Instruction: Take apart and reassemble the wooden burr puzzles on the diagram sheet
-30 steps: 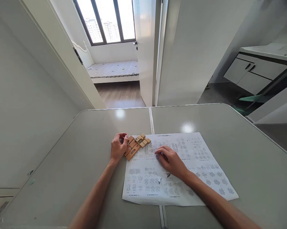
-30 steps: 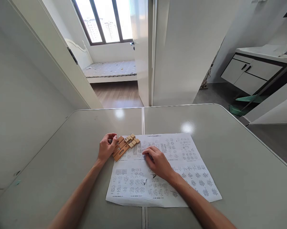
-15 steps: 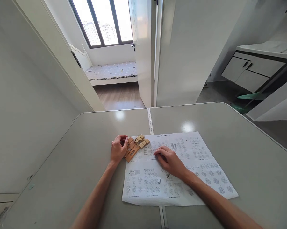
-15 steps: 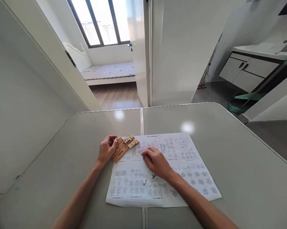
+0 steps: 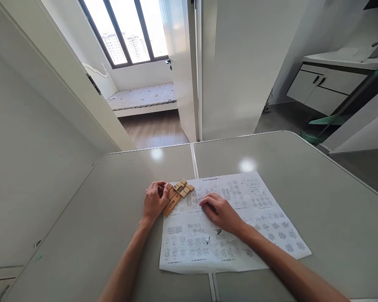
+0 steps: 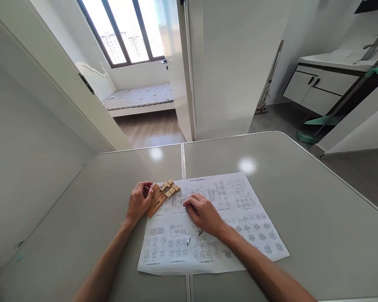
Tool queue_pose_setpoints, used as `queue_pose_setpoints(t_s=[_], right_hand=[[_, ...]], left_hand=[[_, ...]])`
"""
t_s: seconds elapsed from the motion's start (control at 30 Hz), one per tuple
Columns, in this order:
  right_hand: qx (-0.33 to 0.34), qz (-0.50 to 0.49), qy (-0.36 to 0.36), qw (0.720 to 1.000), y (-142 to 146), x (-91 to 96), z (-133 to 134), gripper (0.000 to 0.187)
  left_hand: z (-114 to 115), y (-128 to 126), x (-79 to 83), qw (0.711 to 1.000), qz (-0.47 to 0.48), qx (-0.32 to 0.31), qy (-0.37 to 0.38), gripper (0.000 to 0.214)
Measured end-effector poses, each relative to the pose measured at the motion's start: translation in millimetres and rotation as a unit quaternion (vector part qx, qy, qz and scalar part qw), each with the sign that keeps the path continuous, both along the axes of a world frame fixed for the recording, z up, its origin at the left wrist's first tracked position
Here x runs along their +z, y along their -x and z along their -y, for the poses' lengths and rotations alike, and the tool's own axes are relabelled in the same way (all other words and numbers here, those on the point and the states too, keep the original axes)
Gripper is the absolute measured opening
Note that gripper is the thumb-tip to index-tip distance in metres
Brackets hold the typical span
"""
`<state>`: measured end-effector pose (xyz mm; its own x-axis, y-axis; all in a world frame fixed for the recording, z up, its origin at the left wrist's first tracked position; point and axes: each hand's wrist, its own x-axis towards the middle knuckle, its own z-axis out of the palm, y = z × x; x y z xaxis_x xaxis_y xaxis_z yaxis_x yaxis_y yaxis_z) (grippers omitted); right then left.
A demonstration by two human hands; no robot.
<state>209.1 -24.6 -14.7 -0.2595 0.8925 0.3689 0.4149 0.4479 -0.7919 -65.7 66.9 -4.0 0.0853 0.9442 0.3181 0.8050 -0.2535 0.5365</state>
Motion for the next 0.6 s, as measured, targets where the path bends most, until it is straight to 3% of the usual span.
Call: queue_pose_setpoints(t_s=[0.6], right_hand=[[0.007,-0.005,-0.001,1.0,0.1,-1.0,-1.8,0.023]], left_hand=[[13.1,-13.0,-0.2,0.985,-0.161,0.03,-0.054,0.03]])
